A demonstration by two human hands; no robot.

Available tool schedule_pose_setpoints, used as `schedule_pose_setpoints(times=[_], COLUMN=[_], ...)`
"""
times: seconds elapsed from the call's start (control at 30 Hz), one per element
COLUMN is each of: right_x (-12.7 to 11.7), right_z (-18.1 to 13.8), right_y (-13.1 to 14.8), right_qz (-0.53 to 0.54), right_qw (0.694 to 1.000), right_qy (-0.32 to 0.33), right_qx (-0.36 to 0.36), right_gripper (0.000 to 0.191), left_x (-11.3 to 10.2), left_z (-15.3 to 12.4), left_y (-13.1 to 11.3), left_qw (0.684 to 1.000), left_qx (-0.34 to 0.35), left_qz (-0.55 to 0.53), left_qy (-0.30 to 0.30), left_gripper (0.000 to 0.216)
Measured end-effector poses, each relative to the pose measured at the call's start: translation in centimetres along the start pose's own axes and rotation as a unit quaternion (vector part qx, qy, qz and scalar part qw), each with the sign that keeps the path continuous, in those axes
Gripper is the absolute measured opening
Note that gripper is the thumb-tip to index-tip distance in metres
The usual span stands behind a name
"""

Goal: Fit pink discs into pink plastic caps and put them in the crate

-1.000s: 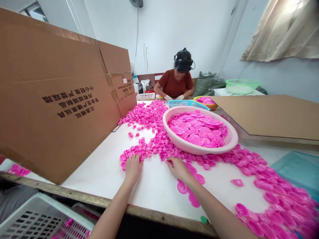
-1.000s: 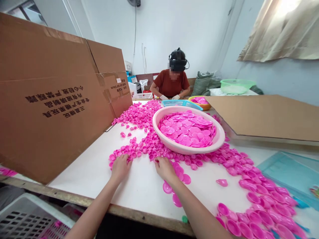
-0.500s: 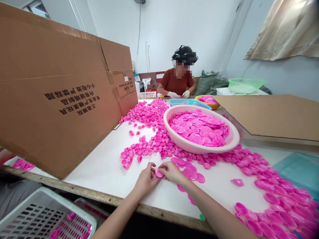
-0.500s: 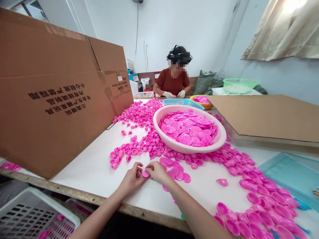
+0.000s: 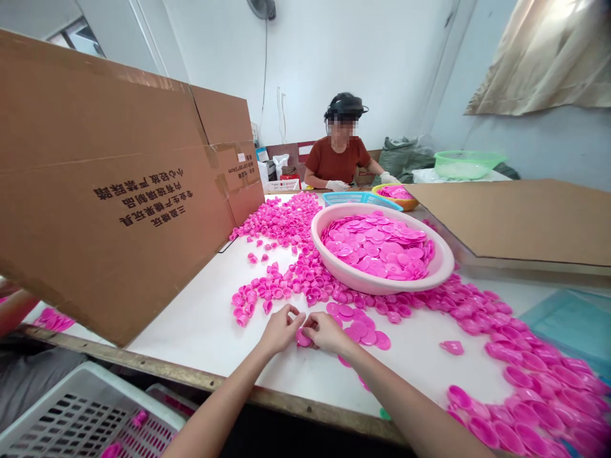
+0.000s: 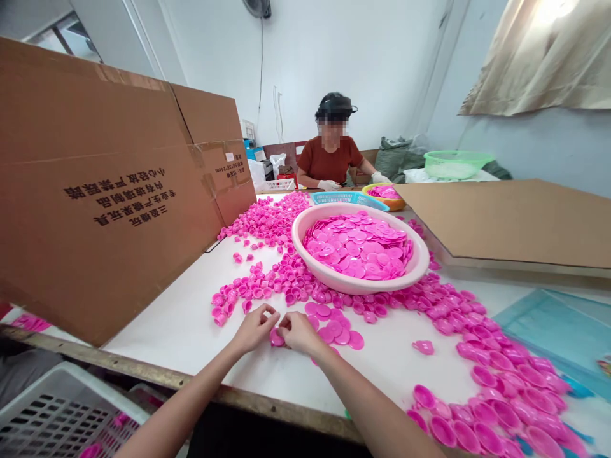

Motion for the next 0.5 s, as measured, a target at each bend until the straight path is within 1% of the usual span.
schedule_pose_setpoints(times=[0.07, 0.13, 0.2, 0.27, 0.37, 0.5], right_x=[0.0, -0.2, -0.5, -0.8, -1.1, -0.9], right_z=[-0.1, -0.1, -0.1, 0.1, 0.4, 0.4], right_y=[0.0, -0.1, -0.1, -0.3, -0.5, -0.5], right_qz=[0.036, 0.081, 0.123, 0.146, 0.144, 0.112], right_qw=[0.999, 0.996, 0.989, 0.983, 0.978, 0.98], right_qy=[0.008, 0.023, 0.048, 0.072, 0.098, 0.106], right_qx=[0.014, 0.043, 0.069, 0.088, 0.111, 0.123], right_gripper=[0.005, 0.005, 0.005, 0.005, 0.007, 0.004], left_x=[0.4, 1.1, 1.8, 2.3, 2.6, 2.8], left_z=[1.1, 1.8, 2.0, 1.9, 1.7, 1.8], left_y=[-0.5, -1.0, -1.3, -1.5, -1.6, -1.4], left_qw=[0.995, 0.984, 0.974, 0.965, 0.956, 0.954], left_qx=[-0.024, -0.044, -0.066, -0.072, -0.041, -0.016], left_qz=[0.076, 0.142, 0.191, 0.23, 0.272, 0.279], left_qy=[-0.06, -0.098, -0.105, -0.099, -0.101, -0.109], left_gripper=[0.032, 0.028, 0.027, 0.027, 0.025, 0.024])
Point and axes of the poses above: each hand's wrist, its own z-axis towards the middle knuckle, its own x-axis out of the palm, y = z × x, the point moved 1 cm from there along z, towards the middle knuckle, and after that the axes turned 3 degrees about -z, right-handed, at the moved point
